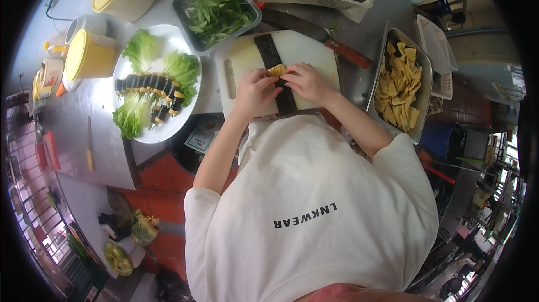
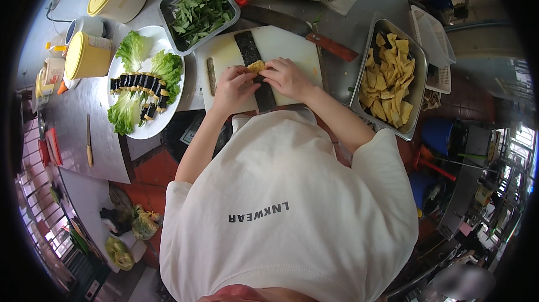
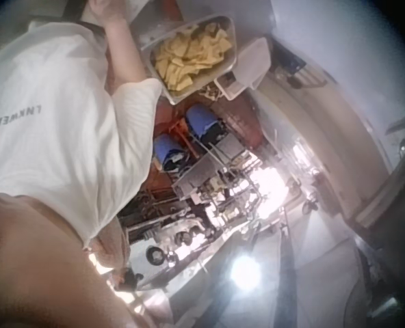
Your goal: The person assembles sushi rolls by placing seaweed on a cutting board, adding egg and greens, then rolling them into cylindrical shapes. The finished rolls are placed on a plate lined with lettuce.
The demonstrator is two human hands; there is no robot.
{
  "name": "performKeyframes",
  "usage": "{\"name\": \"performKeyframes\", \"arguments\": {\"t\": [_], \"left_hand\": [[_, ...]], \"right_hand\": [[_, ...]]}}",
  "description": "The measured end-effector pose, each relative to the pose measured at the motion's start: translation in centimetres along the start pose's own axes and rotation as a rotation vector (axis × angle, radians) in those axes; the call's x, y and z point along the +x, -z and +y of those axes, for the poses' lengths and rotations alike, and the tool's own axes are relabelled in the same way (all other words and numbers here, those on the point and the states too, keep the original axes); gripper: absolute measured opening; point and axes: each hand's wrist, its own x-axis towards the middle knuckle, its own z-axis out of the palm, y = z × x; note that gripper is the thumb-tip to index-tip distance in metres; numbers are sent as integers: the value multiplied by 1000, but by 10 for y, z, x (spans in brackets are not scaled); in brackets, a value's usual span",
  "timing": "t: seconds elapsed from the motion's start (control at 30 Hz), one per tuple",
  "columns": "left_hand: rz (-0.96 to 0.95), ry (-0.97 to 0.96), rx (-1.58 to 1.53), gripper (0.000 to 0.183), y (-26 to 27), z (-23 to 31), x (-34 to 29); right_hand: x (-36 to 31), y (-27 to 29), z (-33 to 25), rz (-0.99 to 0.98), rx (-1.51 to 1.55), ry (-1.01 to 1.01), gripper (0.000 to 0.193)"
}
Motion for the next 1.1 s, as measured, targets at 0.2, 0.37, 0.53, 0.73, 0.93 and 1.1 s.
{"name": "performKeyframes", "arguments": {"t": [0.2, 0.37, 0.53, 0.73, 0.93, 1.1], "left_hand": [[-34, -42, 164, 22, 0, 1, 0], [-70, 10, 208, 18, -1, 2, 8], [-32, 103, 182, 19, 0, -1, 13], [119, -129, 197, 29, -4, -7, 3], [45, -78, 228, 31, 0, -6, 11], [-21, -9, 166, 29, 2, -11, 18]], "right_hand": [[10, -3, 4, -26, 94, -72, 15], [2, -10, 5, 101, 210, -127, 20], [4, -10, 11, 49, 233, -142, 24], [19, -5, 13, -63, 230, -235, 18], [23, -6, 16, 0, 219, -244, 20], [17, -9, 15, 70, 236, -107, 28]]}}
